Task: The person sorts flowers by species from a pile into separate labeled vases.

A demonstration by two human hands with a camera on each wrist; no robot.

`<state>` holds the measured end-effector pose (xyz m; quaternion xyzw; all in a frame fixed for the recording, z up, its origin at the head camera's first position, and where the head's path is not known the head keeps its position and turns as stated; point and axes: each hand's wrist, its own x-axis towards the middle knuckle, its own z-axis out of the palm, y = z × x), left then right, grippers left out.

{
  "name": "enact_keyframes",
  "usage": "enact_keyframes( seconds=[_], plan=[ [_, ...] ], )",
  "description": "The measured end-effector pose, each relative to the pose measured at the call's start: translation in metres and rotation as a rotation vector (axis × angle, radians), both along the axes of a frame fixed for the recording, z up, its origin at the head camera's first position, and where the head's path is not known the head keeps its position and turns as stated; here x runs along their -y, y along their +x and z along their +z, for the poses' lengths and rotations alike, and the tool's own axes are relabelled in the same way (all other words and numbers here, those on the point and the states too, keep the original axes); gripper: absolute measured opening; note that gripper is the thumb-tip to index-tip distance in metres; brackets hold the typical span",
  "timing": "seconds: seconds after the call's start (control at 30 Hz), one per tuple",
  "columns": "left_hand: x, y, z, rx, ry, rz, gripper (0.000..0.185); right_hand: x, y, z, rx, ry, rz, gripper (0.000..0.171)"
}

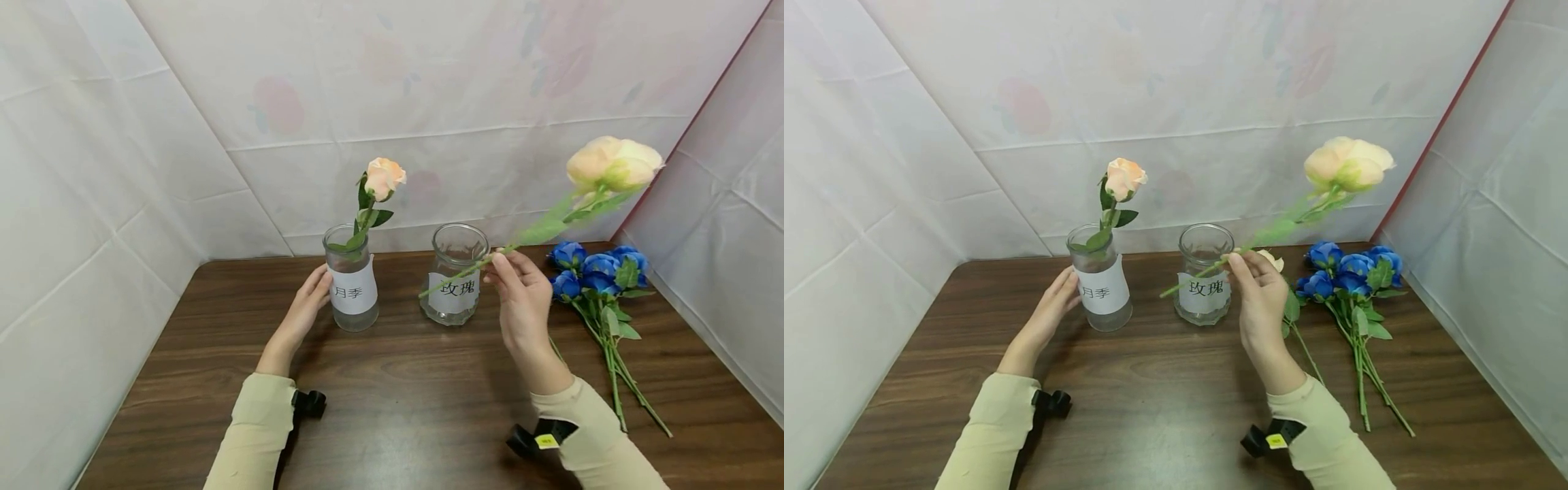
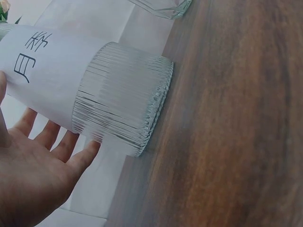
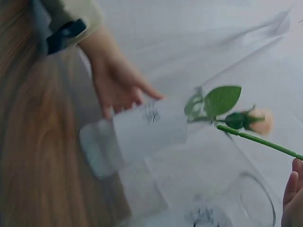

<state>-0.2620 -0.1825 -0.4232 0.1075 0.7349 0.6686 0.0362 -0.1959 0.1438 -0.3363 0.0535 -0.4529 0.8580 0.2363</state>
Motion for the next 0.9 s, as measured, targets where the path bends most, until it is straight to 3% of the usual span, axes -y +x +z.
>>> enact_keyframes(
  seconds=[0.17,0.37,0.7,0.9],
  plan=[
    [0.000,0.000,0.001,-0.005,0.012,0.002,0.059,0.028,-0.011,0.013,-0.062,-0.033,0.016,0.006],
    [0.000,0.000,0.000,-0.009,0.002,0.000,0.060,0.059,-0.024,0.024,-0.113,0.035,-0.008,0.014],
    [0.001,0.000,-0.002,-0.012,-0.005,-0.002,0.059,0.095,-0.041,0.035,-0.173,0.042,0.001,0.003],
    [0.001,-0.001,-0.001,-0.008,-0.007,-0.002,0.058,0.113,-0.055,0.031,-0.174,0.097,-0.019,0.022]
  ],
)
